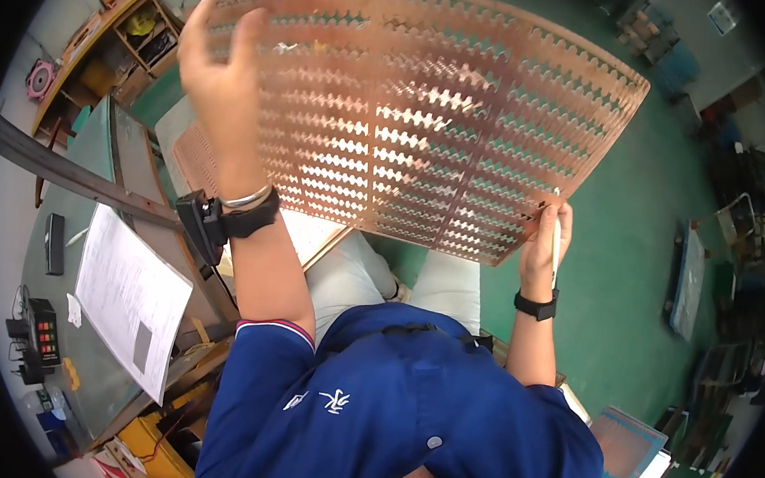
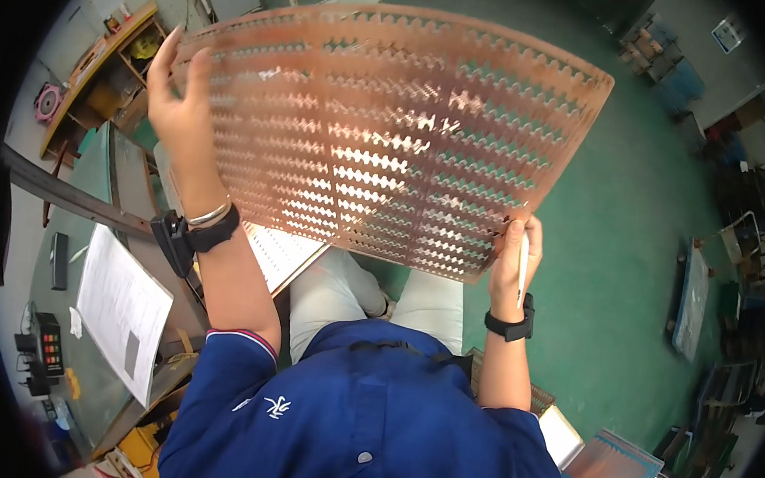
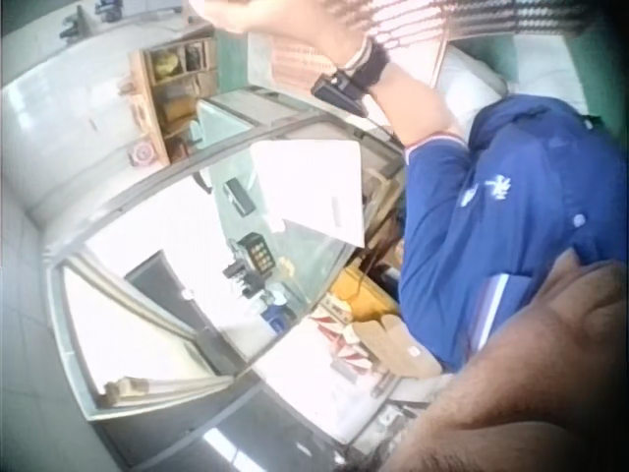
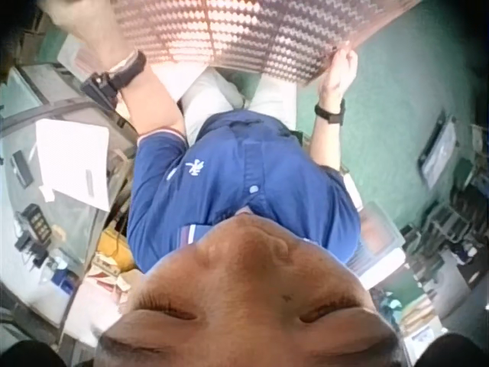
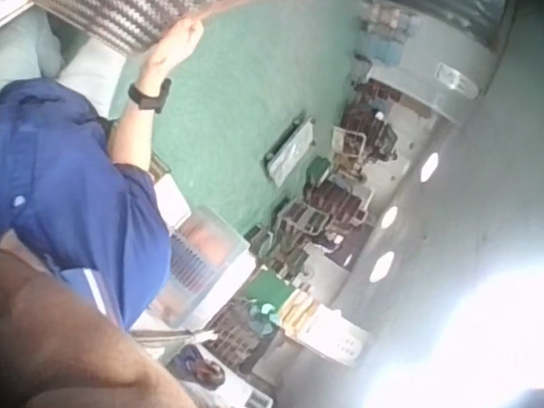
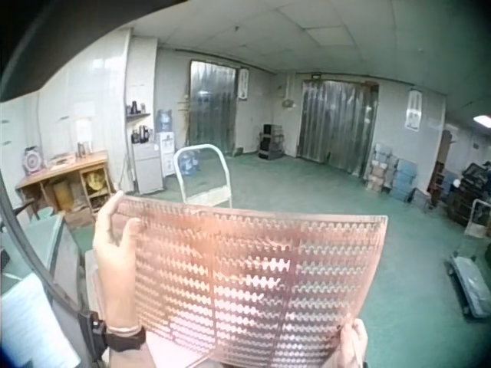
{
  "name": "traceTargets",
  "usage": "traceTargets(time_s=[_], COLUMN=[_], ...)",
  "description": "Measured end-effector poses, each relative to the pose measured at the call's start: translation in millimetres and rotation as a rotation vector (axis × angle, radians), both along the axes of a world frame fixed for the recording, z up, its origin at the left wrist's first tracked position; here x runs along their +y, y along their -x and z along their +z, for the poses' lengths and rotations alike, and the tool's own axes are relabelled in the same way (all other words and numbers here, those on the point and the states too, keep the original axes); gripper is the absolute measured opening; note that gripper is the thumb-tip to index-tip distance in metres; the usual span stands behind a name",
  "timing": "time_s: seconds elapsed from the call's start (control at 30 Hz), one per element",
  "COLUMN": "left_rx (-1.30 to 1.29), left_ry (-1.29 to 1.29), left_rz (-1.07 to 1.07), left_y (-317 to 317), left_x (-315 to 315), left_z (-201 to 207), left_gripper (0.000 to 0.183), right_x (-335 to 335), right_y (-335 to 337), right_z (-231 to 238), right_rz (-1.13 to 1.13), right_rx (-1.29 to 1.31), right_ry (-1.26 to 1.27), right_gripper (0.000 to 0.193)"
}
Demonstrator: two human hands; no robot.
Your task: Inspecting and marking patterns on perforated metal mesh sheets in a workshop environment.
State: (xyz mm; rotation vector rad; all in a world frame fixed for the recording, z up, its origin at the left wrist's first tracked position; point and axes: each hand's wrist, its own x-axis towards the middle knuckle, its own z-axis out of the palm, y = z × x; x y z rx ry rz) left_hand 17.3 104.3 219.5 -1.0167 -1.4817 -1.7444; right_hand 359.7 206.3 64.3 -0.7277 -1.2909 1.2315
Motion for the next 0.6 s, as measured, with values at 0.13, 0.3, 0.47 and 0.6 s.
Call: traceTargets(time_s=[0.13, 0.3, 0.47, 0.6], left_rx=[-0.406, -0.633, -0.849, -0.94], left_ry=[0.066, 0.321, 0.382, 0.361], left_rz=[-0.025, -0.072, -0.429, -0.607], left_y=[62, 93, 120, 107], left_x=[-40, -59, -62, -59], left_z=[-81, -163, -198, -190], left_gripper=[0.044, 0.043, 0.033, 0.016], right_x=[7, 22, 41, 62], right_y=[9, 19, 25, 8], right_z=[6, 8, 7, 6], right_rz=[-0.036, -0.022, 0.048, 0.039], right_rx=[0.019, 0.063, 0.107, 0.07], right_ry=[0.024, 0.059, 0.088, 0.082], right_gripper=[0.025, 0.021, 0.017, 0.018])
